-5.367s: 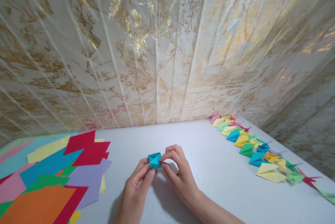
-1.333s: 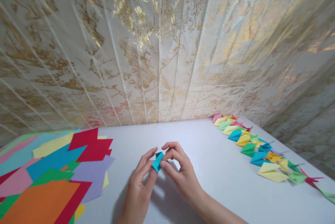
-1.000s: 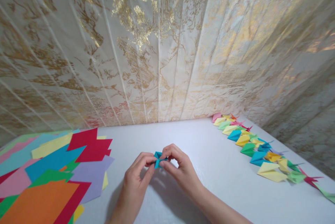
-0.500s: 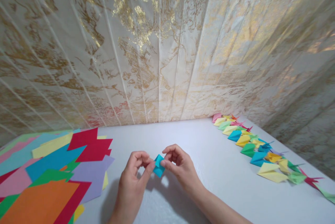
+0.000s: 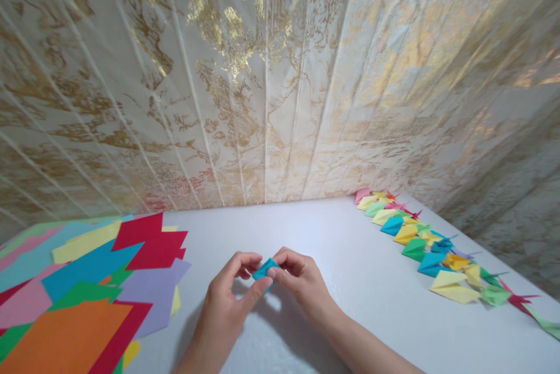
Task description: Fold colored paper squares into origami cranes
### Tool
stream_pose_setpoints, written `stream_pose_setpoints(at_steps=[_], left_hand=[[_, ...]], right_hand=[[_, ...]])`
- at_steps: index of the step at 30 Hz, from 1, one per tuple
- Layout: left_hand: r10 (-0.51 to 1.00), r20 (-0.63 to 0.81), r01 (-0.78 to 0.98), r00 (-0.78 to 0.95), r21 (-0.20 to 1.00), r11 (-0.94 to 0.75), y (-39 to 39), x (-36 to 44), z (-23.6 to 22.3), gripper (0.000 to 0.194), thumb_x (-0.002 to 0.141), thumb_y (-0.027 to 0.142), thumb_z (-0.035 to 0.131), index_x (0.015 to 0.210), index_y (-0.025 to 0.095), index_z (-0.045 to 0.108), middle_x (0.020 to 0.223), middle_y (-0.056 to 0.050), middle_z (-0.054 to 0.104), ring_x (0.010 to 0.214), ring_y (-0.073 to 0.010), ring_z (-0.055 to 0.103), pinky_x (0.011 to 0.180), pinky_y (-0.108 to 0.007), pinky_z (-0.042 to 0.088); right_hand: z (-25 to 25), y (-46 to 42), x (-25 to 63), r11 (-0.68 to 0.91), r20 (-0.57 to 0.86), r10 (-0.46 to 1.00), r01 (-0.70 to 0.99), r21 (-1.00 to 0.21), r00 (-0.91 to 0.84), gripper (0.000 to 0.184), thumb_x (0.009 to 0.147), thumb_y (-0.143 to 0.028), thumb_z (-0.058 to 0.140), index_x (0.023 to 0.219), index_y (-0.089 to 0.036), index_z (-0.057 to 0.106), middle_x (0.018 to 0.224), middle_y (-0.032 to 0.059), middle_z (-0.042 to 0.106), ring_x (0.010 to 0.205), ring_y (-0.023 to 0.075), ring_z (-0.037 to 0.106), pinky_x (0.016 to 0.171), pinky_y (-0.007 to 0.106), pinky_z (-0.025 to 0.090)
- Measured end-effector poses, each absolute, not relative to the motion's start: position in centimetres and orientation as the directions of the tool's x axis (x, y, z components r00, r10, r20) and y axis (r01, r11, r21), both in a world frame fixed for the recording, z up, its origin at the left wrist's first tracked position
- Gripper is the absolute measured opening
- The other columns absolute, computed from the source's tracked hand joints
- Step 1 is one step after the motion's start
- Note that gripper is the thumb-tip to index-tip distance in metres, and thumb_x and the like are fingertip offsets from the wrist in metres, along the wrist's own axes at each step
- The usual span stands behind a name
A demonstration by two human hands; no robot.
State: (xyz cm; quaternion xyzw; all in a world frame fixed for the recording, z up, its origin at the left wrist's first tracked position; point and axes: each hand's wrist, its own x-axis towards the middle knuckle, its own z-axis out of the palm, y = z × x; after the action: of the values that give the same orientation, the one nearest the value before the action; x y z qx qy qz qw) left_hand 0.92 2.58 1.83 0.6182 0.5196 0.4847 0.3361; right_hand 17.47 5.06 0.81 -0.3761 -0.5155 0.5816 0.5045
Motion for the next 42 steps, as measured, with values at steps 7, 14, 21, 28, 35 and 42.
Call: stream_pose_setpoints(at_steps=[7,14,21,28,35,42], left_hand=[[0.968,0.250,0.335,0.025,0.910,-0.244,2.7,1.3,2.2,0.030,0.083,0.042,0.065,0.063,0.022,0.055,0.066,0.005,0.051,0.065,-0.0144,0.053,0.063,-0.022,0.043],[0.965,0.256,0.348,0.055,0.901,-0.259,2.5,1.8,2.0,0.029,0.080,0.037,0.066,0.060,0.022,0.052,0.062,0.006,0.049,0.061,-0.0135,0.052,0.061,-0.021,0.042],[0.876,0.432,0.452,0.214,0.752,-0.481,3.2,0.4,2.5,0.021,0.093,0.026,0.058,0.073,0.022,0.064,0.071,0.003,0.062,0.069,-0.0153,0.059,0.066,-0.024,0.045],[0.716,0.553,0.720,0.425,0.273,-0.638,3.7,-1.2,1.1,0.036,0.091,0.001,0.048,0.104,0.025,0.071,0.106,-0.003,0.074,0.096,-0.0212,0.061,0.081,-0.034,0.047],[0.612,0.495,0.733,0.617,-0.077,-0.676,1.1,-1.2,-1.8,0.056,0.078,-0.005,0.044,0.125,0.018,0.064,0.122,-0.004,0.073,0.105,-0.0213,0.061,0.094,-0.034,0.045],[0.653,0.521,0.818,0.549,-0.176,-0.548,0.9,-0.6,-5.9,0.046,0.083,0.006,0.050,0.122,0.021,0.067,0.125,-0.008,0.070,0.113,-0.0245,0.058,0.100,-0.037,0.041]], right_hand=[[1.1,5.0,17.5,0.049,0.103,0.965,-0.222,-0.974,-0.239,0.030,0.074,-0.049,0.082,0.075,-0.020,0.076,0.075,0.0020,0.062,0.073,0.0182,0.053,0.074,0.035,0.038],[1.1,4.7,17.3,0.083,0.111,0.979,-0.159,-0.984,-0.171,0.030,0.075,-0.047,0.081,0.068,-0.019,0.075,0.069,0.0008,0.060,0.069,0.0166,0.051,0.069,0.031,0.038],[1.7,5.2,18.3,0.273,0.274,0.937,-0.036,-0.961,-0.214,0.028,0.087,-0.045,0.072,0.075,-0.020,0.076,0.073,0.0021,0.063,0.071,0.0172,0.057,0.070,0.032,0.044],[1.3,4.7,19.5,0.861,0.569,0.486,0.474,-0.182,-0.663,0.029,0.106,-0.019,0.042,0.094,-0.018,0.069,0.081,0.0055,0.066,0.075,0.0188,0.051,0.067,0.030,0.043],[-0.2,1.9,20.6,0.848,0.417,0.514,0.516,-0.119,-0.750,0.013,0.096,-0.013,0.054,0.104,-0.014,0.064,0.089,0.0065,0.066,0.078,0.0201,0.053,0.070,0.032,0.044],[0.4,2.4,20.7,0.759,0.353,0.650,0.599,-0.254,-0.673,0.031,0.087,-0.008,0.057,0.116,-0.019,0.063,0.094,0.0057,0.067,0.085,0.0196,0.056,0.076,0.031,0.043]])
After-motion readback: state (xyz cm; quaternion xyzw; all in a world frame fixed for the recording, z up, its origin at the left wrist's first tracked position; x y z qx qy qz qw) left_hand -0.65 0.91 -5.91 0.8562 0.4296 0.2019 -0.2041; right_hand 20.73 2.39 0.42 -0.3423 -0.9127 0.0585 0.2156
